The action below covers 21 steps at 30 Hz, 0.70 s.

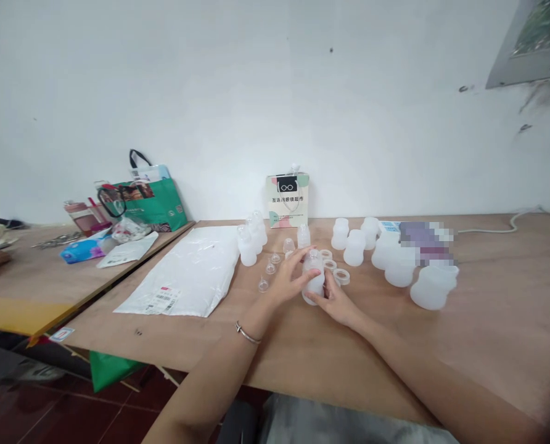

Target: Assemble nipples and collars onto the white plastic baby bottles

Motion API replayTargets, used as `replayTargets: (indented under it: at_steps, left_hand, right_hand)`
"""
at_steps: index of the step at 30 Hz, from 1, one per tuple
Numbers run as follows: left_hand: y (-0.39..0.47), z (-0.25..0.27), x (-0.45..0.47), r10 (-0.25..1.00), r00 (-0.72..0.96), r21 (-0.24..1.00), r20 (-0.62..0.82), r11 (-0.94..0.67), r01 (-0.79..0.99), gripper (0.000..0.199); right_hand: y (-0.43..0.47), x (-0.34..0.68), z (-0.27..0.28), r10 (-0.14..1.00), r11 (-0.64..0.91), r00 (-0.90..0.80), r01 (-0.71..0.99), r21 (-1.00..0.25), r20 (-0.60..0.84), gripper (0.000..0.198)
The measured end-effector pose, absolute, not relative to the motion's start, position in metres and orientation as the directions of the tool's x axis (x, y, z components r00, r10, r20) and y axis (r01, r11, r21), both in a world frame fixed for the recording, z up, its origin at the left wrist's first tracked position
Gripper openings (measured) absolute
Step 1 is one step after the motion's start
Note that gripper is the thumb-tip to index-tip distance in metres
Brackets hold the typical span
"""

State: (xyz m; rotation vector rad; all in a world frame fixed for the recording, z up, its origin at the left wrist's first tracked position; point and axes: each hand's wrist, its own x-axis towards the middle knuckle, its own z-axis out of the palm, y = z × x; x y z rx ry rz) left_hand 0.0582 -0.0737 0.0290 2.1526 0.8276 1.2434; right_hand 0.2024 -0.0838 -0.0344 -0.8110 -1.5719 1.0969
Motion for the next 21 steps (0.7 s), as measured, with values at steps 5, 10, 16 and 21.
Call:
replayTargets:
  at_steps: [5, 10, 16, 21]
  left_hand:
    - [-0.081, 0.021, 0.058, 0.7, 0.464, 0.67, 0.543, -0.694, 0.263, 0.072]
    - [-0.074, 0.032, 0.038, 0.613, 0.198, 0.518, 0.765, -0.768, 0.377, 0.067]
    - [-0.046, 0.052, -0.034, 0.581, -0.295, 0.625, 0.758, -0.518, 0.584, 0.054]
    - [-0.032, 0.042, -0.071, 0.815, -0.29, 0.642, 0.501, -0.126, 0.756, 0.047]
  right_hand:
    - [-0.087, 0.202, -0.032, 0.901, 0.306, -0.291, -0.097, -0.947, 0.321, 0.062]
    - [-0.087, 0.203, -0.035, 0.916, 0.3, -0.275, -0.011, -0.954, 0.291, 0.075]
    - [-0.085, 0.204, -0.039, 0.929, 0.284, -0.266, 0.073, -0.956, 0.256, 0.065]
    - [-0.087, 0.204, -0.037, 0.935, 0.263, -0.27, 0.095, -0.96, 0.23, 0.06]
